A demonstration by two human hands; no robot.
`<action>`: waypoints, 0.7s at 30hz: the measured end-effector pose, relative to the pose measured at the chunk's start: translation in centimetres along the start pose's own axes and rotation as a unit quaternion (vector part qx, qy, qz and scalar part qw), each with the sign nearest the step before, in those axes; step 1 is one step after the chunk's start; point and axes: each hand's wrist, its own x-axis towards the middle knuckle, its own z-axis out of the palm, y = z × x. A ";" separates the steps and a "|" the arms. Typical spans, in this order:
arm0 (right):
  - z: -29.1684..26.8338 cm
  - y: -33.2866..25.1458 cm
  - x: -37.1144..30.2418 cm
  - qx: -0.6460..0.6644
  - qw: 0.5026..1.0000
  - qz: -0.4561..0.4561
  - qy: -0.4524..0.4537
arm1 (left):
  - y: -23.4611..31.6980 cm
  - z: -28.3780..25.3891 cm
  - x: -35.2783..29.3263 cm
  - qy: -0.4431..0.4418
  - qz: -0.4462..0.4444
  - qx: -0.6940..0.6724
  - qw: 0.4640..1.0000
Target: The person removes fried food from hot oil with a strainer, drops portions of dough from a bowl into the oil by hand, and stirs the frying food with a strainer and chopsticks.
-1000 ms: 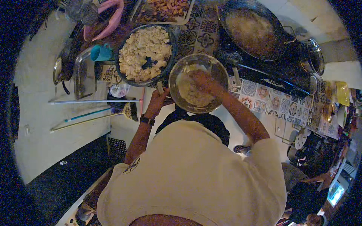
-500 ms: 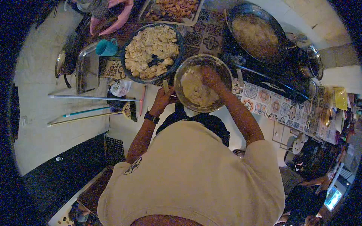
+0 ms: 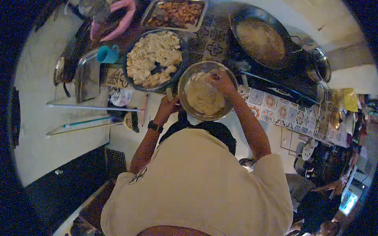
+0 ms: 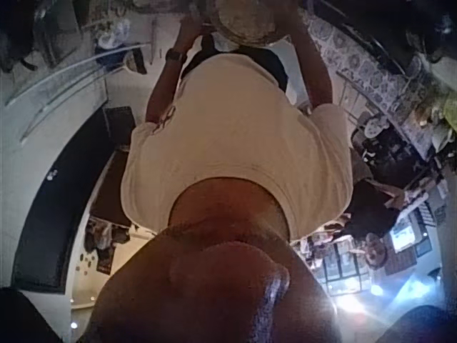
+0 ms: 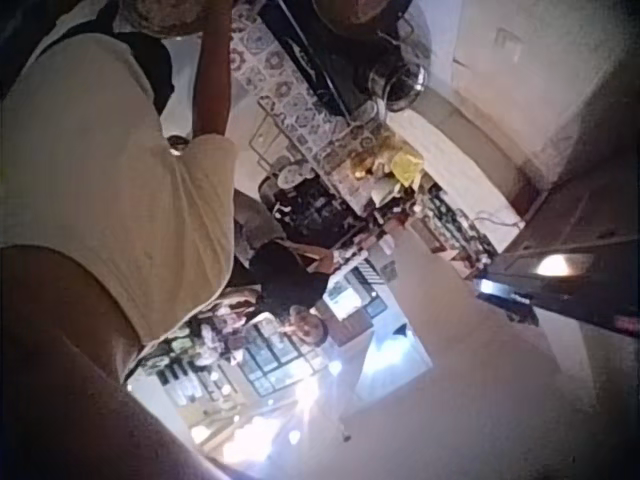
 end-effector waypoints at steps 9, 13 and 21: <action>-12.2 -12.3 0.5 -0.167 0.961 -0.166 0.145 | -0.9 -0.8 0.2 -0.003 -0.002 -0.002 1.000; -23.4 -12.6 5.1 -0.376 0.884 -0.146 0.235 | -0.7 -0.5 0.3 -0.004 0.021 0.003 1.000; -33.8 -6.9 15.5 -0.489 0.838 -0.076 0.229 | -0.4 -0.1 -0.3 0.013 0.004 -0.016 1.000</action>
